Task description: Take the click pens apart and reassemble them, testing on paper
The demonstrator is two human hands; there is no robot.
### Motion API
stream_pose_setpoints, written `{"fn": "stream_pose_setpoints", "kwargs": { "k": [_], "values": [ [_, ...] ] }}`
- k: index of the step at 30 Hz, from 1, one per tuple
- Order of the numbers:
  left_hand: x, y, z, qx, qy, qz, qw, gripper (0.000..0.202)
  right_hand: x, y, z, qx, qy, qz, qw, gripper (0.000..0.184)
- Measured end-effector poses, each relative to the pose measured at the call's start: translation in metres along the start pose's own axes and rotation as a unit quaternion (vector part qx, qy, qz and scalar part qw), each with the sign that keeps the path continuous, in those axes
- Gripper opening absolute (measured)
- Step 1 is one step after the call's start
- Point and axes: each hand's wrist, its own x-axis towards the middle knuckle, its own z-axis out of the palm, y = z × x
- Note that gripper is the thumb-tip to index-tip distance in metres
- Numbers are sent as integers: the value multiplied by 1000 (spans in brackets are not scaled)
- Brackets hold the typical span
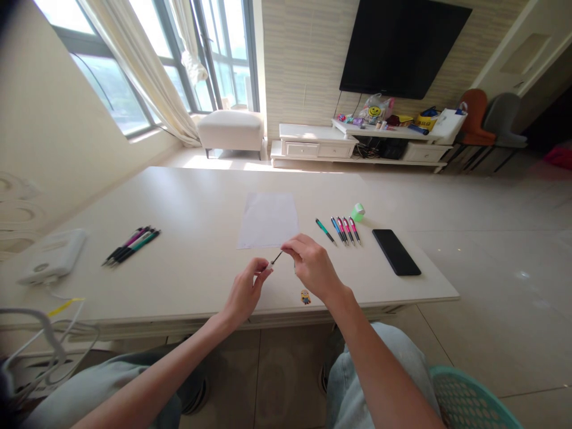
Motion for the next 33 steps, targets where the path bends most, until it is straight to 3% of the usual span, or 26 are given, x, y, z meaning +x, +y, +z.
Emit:
{"fn": "stream_pose_setpoints", "kwargs": {
  "k": [5, 13, 33],
  "values": [
    [0, -1, -1, 26, 3, 5, 1000, 12, -1, 2, -2, 5, -22, 6, 1000, 17],
    [2, -2, -3, 23, 15, 6, 1000, 12, 1, 4, -9, -2, 23, 8, 1000, 18],
    [1, -3, -1, 42, -2, -6, 999, 10, -1, 4, -10, 4, 14, 0, 1000, 18]
  ]
}}
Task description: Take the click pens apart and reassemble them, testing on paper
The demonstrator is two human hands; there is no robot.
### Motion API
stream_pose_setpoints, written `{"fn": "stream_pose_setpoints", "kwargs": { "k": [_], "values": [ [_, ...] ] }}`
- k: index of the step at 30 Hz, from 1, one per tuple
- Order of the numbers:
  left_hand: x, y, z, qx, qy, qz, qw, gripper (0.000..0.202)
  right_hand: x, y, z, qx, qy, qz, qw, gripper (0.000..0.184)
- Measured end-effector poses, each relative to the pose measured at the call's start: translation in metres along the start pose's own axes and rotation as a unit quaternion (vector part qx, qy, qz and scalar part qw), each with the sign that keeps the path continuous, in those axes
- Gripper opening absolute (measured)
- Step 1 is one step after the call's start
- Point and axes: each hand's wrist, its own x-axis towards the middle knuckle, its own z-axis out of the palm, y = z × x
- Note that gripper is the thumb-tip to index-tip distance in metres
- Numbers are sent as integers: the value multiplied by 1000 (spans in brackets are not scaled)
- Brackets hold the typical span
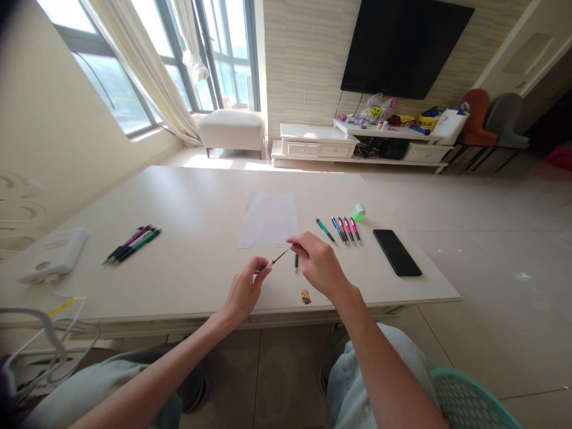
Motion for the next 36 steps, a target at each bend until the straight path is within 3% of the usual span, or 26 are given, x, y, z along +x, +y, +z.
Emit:
{"fn": "stream_pose_setpoints", "kwargs": {
  "k": [17, 25, 32, 36],
  "values": [
    [1, 3, -5, 86, -18, -4, 996, 10, -3, 2, 0, -25, -89, 30, 995, 36],
    [0, 4, -5, 93, -21, -1, 995, 10, -3, 5, -1, -22, -101, 59, 993, 34],
    [0, 1, -1, 1, -21, 2, 1000, 10, -3, 3, 8, 10, -115, 78, 990, 34],
    [3, -2, 3, -78, 4, -30, 997, 9, -4, 21, 6, -66, -78, 160, 982, 18]
  ]
}}
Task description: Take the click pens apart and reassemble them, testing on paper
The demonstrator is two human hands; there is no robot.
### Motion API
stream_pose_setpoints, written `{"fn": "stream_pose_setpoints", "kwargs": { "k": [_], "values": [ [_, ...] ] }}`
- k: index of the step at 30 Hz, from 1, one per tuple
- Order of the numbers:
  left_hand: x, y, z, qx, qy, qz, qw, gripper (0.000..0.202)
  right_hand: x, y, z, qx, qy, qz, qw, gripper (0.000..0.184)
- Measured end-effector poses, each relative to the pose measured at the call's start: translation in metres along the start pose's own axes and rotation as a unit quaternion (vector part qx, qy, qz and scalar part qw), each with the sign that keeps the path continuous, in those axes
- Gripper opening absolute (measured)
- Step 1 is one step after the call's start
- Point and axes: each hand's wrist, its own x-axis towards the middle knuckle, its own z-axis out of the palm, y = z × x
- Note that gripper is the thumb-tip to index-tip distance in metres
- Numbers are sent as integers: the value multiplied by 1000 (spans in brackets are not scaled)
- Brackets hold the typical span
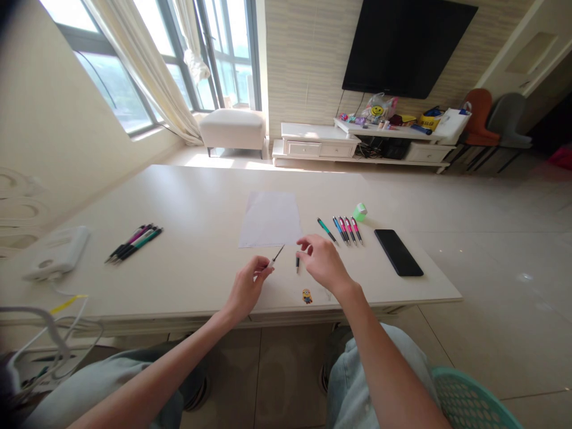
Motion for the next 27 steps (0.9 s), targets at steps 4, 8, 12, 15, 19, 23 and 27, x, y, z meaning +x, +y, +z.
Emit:
{"fn": "stream_pose_setpoints", "kwargs": {
  "k": [4, 8, 12, 15, 19, 23, 27],
  "values": [
    [2, -1, 1, -38, 17, -24, 999, 12, 1, 22, 21, -122, -26, 115, 986, 25],
    [3, -1, -1, -42, 25, -26, 998, 13, 1, 31, 46, -138, -29, 116, 983, 19],
    [3, -6, -4, -37, 34, -19, 999, 12, 7, 25, 39, 29, 8, 111, 993, 17],
    [3, -7, -6, -23, 39, -19, 999, 11, 11, 15, 22, 209, 37, 96, 973, 27],
    [2, -3, -7, 3, 33, -20, 999, 10, 11, 5, 9, 321, 100, 73, 939, 32],
    [1, 2, -6, 10, 22, -18, 1000, 9, 9, 1, 7, 343, 111, 64, 931, 31],
    [1, 1, -5, 12, 22, -15, 1000, 10, 8, -2, 6, 318, 99, 60, 941, 32]
  ]
}}
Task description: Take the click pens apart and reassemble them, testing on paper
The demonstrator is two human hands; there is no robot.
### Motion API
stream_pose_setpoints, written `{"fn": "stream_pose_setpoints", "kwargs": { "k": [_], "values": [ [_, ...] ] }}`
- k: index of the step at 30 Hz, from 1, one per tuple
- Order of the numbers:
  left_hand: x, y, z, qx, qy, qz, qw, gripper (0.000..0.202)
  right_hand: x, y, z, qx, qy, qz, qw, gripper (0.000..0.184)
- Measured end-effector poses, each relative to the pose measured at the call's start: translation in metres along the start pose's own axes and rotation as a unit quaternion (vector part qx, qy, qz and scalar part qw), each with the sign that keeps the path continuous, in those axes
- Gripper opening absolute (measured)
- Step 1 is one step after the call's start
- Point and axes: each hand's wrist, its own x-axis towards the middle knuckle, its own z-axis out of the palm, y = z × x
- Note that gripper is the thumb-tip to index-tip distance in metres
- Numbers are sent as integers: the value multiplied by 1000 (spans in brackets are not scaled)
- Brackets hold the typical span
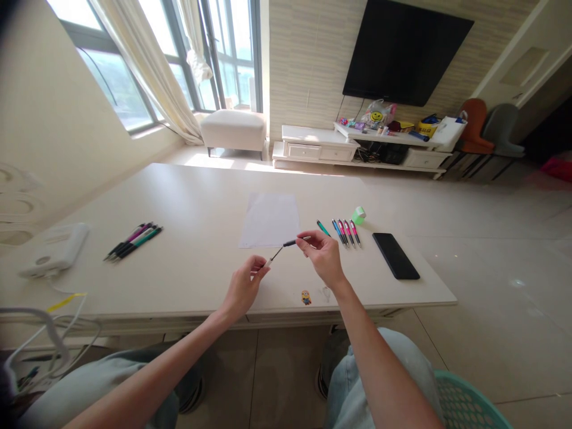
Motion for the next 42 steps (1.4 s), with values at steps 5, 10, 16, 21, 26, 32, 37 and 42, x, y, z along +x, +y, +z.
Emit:
{"fn": "stream_pose_setpoints", "kwargs": {
  "k": [5, 10, 16, 21, 26, 32, 37, 42],
  "values": [
    [0, -1, -2, 14, 0, 13, 1000, 11, -1, -5, -1, -15, -21, 3, 1000, 30],
    [1, -2, -4, 35, 8, 20, 999, 10, -1, -4, -4, -16, -44, 22, 999, 29],
    [1, 3, -7, 59, 15, 32, 998, 11, 1, 0, -10, -38, -66, 46, 996, 33],
    [1, 10, -11, 73, 15, 79, 994, 15, -3, -1, -4, -49, -115, 64, 990, 33],
    [3, 8, -11, 70, 18, 99, 992, 20, -6, 1, 4, -43, -133, 71, 988, 31],
    [5, 5, -14, 82, 15, 113, 990, 21, -6, 3, 4, -51, -135, 79, 986, 25],
    [4, 6, -20, 135, 6, 160, 978, 25, -11, 6, 7, -77, -126, 73, 986, 28],
    [6, 7, -27, 177, 26, 200, 963, 24, -18, 10, 13, -148, -135, 62, 978, 47]
  ]
}}
